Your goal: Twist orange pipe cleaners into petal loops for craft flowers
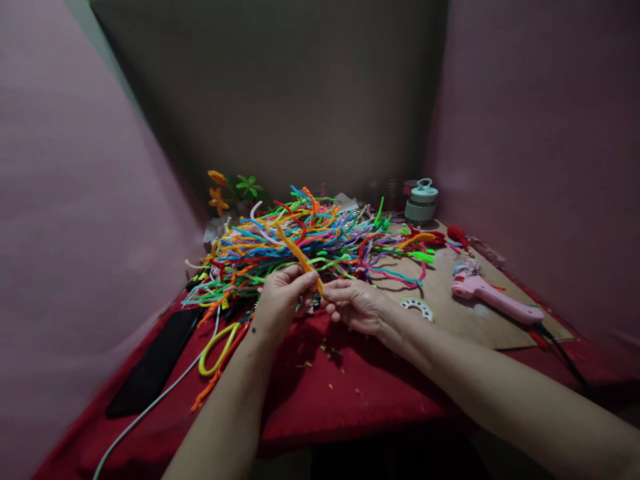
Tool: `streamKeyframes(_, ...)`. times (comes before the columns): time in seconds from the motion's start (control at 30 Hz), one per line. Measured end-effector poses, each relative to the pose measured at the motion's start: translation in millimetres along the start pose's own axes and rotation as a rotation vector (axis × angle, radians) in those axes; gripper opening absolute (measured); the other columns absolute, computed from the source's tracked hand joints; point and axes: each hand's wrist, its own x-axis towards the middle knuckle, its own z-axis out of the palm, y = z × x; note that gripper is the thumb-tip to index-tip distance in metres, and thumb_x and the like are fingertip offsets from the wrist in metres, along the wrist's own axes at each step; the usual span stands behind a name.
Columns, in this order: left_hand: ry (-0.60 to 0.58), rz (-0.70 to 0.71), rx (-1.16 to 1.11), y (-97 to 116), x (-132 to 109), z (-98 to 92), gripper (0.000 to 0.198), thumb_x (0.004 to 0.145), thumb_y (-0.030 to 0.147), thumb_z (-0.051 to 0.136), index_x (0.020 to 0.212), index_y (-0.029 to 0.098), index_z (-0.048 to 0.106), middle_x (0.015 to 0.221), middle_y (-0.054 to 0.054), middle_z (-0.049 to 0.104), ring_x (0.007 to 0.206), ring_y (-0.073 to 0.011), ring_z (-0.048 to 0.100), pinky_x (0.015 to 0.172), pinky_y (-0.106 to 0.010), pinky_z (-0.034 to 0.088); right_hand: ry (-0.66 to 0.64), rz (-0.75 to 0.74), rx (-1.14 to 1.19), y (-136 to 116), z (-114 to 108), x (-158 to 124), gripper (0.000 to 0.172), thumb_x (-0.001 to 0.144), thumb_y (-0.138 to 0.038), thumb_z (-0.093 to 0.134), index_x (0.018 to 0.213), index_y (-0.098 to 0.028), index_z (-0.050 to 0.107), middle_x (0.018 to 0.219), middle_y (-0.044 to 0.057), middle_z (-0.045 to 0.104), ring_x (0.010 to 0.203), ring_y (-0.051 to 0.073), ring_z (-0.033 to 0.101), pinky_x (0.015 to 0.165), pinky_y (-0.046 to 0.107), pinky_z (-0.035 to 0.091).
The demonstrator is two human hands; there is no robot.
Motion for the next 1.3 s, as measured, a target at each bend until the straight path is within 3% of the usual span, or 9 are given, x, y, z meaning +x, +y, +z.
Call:
streamKeyframes(0.2, -0.009, 0.009, -0.025, 1.1, -4.1, 0.6, 0.017, 0.071, 0.030, 0.065, 0.071, 0.015, 0.057, 0.043, 0.007, 0.044, 0.033, -0.0032, 0.034, 0.033, -0.015, 0.024, 0.046, -0.054, -0.153, -2.1, 4.5, -3.4, 0.026, 0.052, -0.018, 0.078, 0.068, -0.012, 0.058, 0.052, -0.001, 0.060, 0.039, 0.009, 0.052, 0.039, 0.020, 0.038)
streamKeyframes(0.43, -0.043, -0.026, 0.020, 6.2, -4.5, -1.0, 0.018, 0.069, 0.031, 0.067, 0.072, 0.016, 0.058, 0.046, 0.007, 0.044, 0.033, -0.0025, 0.032, 0.033, -0.015, 0.020, 0.028, -0.060, -0.163, -6.5, 1.3, -2.1, 0.027, 0.051, -0.028, 0.079, 0.066, -0.010, 0.064, 0.061, 0.001, 0.063, 0.052, 0.011, 0.058, 0.056, 0.026, 0.046)
streamKeyframes(0.6, -0.096, -0.009, 0.063, 4.7, -4.3, -0.3, 0.019, 0.070, 0.032, 0.066, 0.074, 0.015, 0.058, 0.044, 0.008, 0.037, 0.034, -0.0020, 0.027, 0.034, -0.016, 0.018, 0.065, -0.069, -0.193, -5.6, 3.5, -2.2, 0.026, 0.047, -0.026, 0.080, 0.062, -0.011, 0.064, 0.055, 0.001, 0.061, 0.051, 0.011, 0.056, 0.054, 0.025, 0.042)
streamKeyframes(0.8, -0.076, -0.049, 0.031, -0.4, -1.8, 1.8, 0.026, 0.070, 0.038, 0.066, 0.081, 0.018, 0.054, 0.050, 0.008, 0.046, 0.034, -0.0022, 0.031, 0.033, -0.014, 0.021, 0.114, -0.275, -0.213, -7.2, 5.6, -1.7, 0.021, 0.053, -0.025, 0.077, 0.061, -0.011, 0.063, 0.054, -0.002, 0.057, 0.047, 0.005, 0.044, 0.044, 0.020, 0.027)
streamKeyframes(0.93, -0.141, -0.137, 0.102, -7.1, -0.4, 3.9, 0.027, 0.066, 0.036, 0.070, 0.074, 0.016, 0.054, 0.050, 0.006, 0.051, 0.034, -0.0035, 0.039, 0.033, -0.015, 0.027, 0.163, -0.381, -0.201, -6.0, 5.2, -0.6, 0.022, 0.054, -0.027, 0.076, 0.064, -0.012, 0.064, 0.056, -0.002, 0.059, 0.048, 0.006, 0.047, 0.048, 0.021, 0.032)
streamKeyframes(1.13, -0.218, -0.174, 0.087, -11.7, 0.3, 3.6, 0.023, 0.070, 0.035, 0.066, 0.069, 0.013, 0.060, 0.049, 0.001, 0.056, 0.033, -0.0044, 0.041, 0.032, -0.016, 0.026, 0.192, -0.345, -0.153, -3.3, 4.1, 1.6, 0.027, 0.050, -0.026, 0.079, 0.067, -0.012, 0.063, 0.057, -0.002, 0.059, 0.046, 0.008, 0.049, 0.048, 0.023, 0.037)
streamKeyframes(1.3, -0.247, -0.209, 0.081, -7.5, -1.3, 2.5, 0.020, 0.069, 0.031, 0.067, 0.072, 0.012, 0.063, 0.050, 0.001, 0.057, 0.034, -0.0046, 0.043, 0.033, -0.016, 0.025, 0.065, -0.257, -0.112, -7.8, 4.6, 0.7, 0.028, 0.054, -0.025, 0.078, 0.074, -0.011, 0.065, 0.058, 0.000, 0.061, 0.044, 0.009, 0.050, 0.045, 0.023, 0.038)
